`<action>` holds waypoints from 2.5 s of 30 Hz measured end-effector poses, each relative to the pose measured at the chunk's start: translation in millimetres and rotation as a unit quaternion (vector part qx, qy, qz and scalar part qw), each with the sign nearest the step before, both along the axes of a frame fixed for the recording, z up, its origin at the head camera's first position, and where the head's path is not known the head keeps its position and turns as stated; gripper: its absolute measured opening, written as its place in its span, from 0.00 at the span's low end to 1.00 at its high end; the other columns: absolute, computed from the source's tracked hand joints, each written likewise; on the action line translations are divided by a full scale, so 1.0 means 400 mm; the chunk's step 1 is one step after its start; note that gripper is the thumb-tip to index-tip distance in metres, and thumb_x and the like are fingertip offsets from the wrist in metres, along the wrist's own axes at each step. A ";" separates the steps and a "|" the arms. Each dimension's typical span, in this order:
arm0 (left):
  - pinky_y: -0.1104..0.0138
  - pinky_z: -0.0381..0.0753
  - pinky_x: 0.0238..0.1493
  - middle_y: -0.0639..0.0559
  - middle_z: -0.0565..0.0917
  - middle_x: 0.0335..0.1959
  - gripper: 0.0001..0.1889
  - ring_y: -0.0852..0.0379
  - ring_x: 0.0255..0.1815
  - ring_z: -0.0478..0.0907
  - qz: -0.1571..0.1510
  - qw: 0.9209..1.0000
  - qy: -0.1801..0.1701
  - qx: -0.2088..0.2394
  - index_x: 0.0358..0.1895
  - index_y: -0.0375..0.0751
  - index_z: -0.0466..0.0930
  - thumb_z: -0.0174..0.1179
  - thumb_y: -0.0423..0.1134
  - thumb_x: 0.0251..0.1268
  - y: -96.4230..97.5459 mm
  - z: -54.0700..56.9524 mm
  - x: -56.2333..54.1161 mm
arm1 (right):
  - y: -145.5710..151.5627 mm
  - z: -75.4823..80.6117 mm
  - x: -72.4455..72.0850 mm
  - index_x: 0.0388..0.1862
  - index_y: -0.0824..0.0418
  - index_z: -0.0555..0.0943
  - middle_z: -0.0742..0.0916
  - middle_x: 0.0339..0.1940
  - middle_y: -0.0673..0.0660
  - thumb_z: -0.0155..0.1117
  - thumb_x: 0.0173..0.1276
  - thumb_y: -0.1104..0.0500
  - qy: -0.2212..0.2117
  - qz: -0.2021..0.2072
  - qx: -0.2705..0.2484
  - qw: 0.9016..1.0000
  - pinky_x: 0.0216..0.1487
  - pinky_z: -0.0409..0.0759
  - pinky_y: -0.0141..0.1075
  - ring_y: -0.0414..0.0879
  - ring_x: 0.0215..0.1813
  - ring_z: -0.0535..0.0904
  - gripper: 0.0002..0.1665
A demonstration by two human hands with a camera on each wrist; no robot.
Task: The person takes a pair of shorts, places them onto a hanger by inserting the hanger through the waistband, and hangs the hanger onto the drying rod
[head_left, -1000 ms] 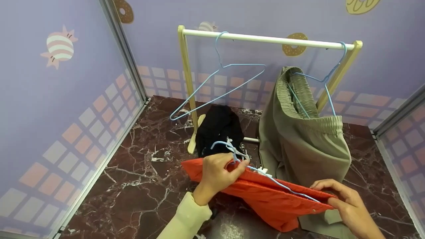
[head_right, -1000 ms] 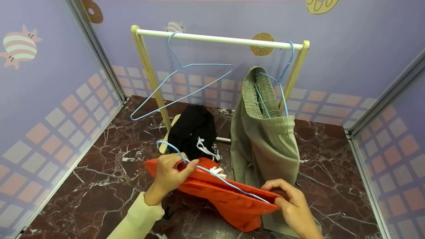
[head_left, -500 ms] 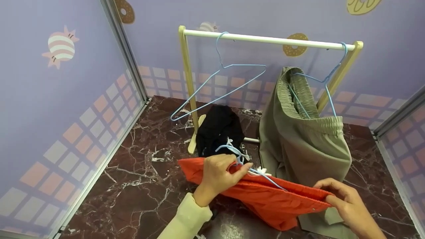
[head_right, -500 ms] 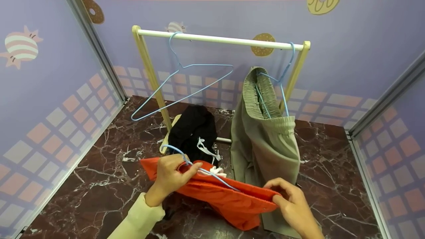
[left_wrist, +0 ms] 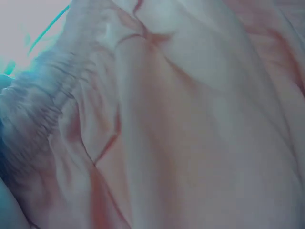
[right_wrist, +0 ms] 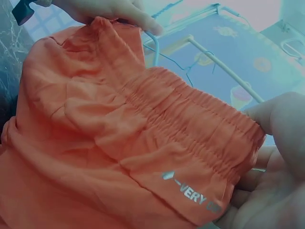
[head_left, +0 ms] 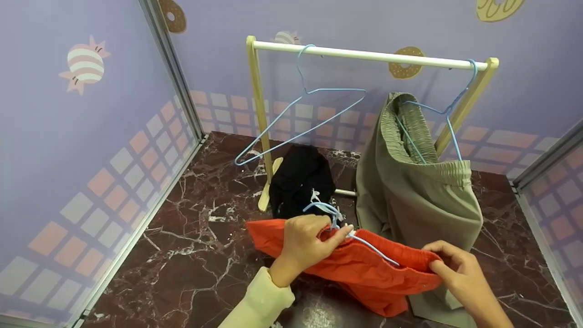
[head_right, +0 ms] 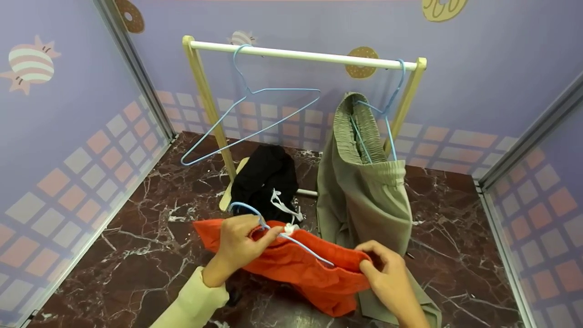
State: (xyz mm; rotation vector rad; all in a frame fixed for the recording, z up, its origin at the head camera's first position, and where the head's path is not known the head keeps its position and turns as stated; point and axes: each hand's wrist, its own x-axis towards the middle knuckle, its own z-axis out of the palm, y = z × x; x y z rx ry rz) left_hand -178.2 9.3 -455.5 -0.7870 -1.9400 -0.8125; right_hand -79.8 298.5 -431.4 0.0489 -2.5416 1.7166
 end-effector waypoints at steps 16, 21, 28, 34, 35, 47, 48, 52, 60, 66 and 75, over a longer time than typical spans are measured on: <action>0.79 0.46 0.19 0.60 0.59 0.08 0.29 0.68 0.10 0.55 -0.008 0.999 -0.042 0.019 0.11 0.50 0.59 0.66 0.55 0.59 0.010 -0.005 0.008 | -0.061 -0.009 -0.014 0.37 0.63 0.82 0.82 0.25 0.52 0.63 0.67 0.64 0.027 -0.019 0.013 0.999 0.25 0.75 0.34 0.42 0.23 0.74 0.03; 0.79 0.46 0.19 0.60 0.60 0.08 0.29 0.68 0.10 0.56 -0.006 0.999 -0.044 0.018 0.11 0.50 0.59 0.66 0.56 0.58 0.013 -0.008 0.009 | -0.078 -0.011 -0.018 0.36 0.61 0.82 0.83 0.26 0.52 0.64 0.67 0.64 0.035 -0.019 0.022 0.999 0.26 0.77 0.34 0.43 0.25 0.76 0.02; 0.78 0.45 0.19 0.61 0.59 0.07 0.29 0.68 0.10 0.55 -0.009 0.999 -0.048 0.008 0.10 0.51 0.59 0.65 0.56 0.59 0.018 -0.016 0.014 | -0.103 -0.016 -0.030 0.36 0.59 0.83 0.84 0.28 0.52 0.65 0.65 0.64 0.047 -0.015 0.019 0.999 0.28 0.77 0.32 0.39 0.27 0.77 0.01; 0.77 0.43 0.20 0.60 0.56 0.08 0.29 0.68 0.11 0.51 -0.013 0.998 -0.062 0.017 0.11 0.50 0.58 0.64 0.56 0.60 0.013 -0.023 0.010 | -0.110 -0.020 -0.039 0.34 0.52 0.84 0.83 0.25 0.48 0.67 0.64 0.60 0.054 -0.011 0.084 0.995 0.27 0.75 0.31 0.36 0.25 0.75 0.02; 0.77 0.43 0.20 0.60 0.56 0.08 0.30 0.68 0.11 0.50 -0.014 0.998 -0.064 0.021 0.11 0.50 0.57 0.64 0.56 0.61 0.011 -0.024 0.009 | -0.110 -0.021 -0.040 0.34 0.51 0.83 0.82 0.25 0.47 0.67 0.65 0.59 0.052 -0.005 0.097 0.994 0.27 0.75 0.31 0.36 0.25 0.75 0.02; 0.75 0.45 0.20 0.59 0.55 0.09 0.29 0.67 0.11 0.51 -0.009 0.995 -0.086 0.054 0.11 0.48 0.58 0.63 0.54 0.62 -0.016 -0.016 -0.014 | -0.054 -0.048 -0.022 0.50 0.58 0.81 0.85 0.32 0.43 0.71 0.58 0.63 0.050 0.085 0.140 0.985 0.35 0.76 0.28 0.32 0.32 0.77 0.19; 0.75 0.46 0.20 0.59 0.55 0.09 0.29 0.67 0.11 0.51 -0.010 0.995 -0.086 0.054 0.11 0.48 0.58 0.63 0.53 0.62 -0.017 -0.014 -0.014 | -0.050 -0.048 -0.020 0.49 0.59 0.81 0.85 0.31 0.42 0.72 0.58 0.61 0.042 0.093 0.141 0.985 0.34 0.76 0.28 0.31 0.31 0.78 0.19; 0.76 0.45 0.20 0.59 0.55 0.09 0.29 0.67 0.12 0.50 -0.023 0.995 -0.082 0.044 0.11 0.48 0.58 0.63 0.54 0.63 -0.015 -0.006 -0.010 | -0.040 -0.047 -0.018 0.40 0.57 0.83 0.85 0.26 0.43 0.72 0.59 0.54 0.010 0.109 0.163 0.981 0.29 0.76 0.30 0.31 0.27 0.77 0.12; 0.76 0.45 0.20 0.60 0.56 0.09 0.30 0.68 0.12 0.50 -0.036 0.996 -0.081 0.016 0.11 0.49 0.57 0.63 0.56 0.62 -0.005 0.007 0.004 | -0.051 -0.049 -0.026 0.33 0.52 0.84 0.85 0.25 0.45 0.68 0.63 0.49 0.000 0.161 0.197 0.967 0.29 0.76 0.29 0.31 0.27 0.77 0.09; 0.76 0.46 0.20 0.60 0.57 0.08 0.30 0.67 0.11 0.51 -0.038 0.996 -0.082 -0.004 0.10 0.49 0.59 0.62 0.57 0.62 -0.003 0.010 0.011 | -0.063 -0.052 -0.032 0.32 0.50 0.84 0.80 0.22 0.42 0.66 0.64 0.45 -0.012 0.186 0.224 0.957 0.26 0.71 0.29 0.30 0.24 0.71 0.11; 0.76 0.47 0.19 0.60 0.57 0.08 0.29 0.67 0.11 0.53 -0.042 0.995 -0.085 -0.017 0.11 0.50 0.60 0.62 0.59 0.61 -0.009 0.007 0.010 | -0.061 -0.052 -0.035 0.27 0.50 0.81 0.79 0.23 0.41 0.62 0.68 0.46 -0.022 0.216 0.229 0.949 0.29 0.70 0.28 0.30 0.26 0.70 0.13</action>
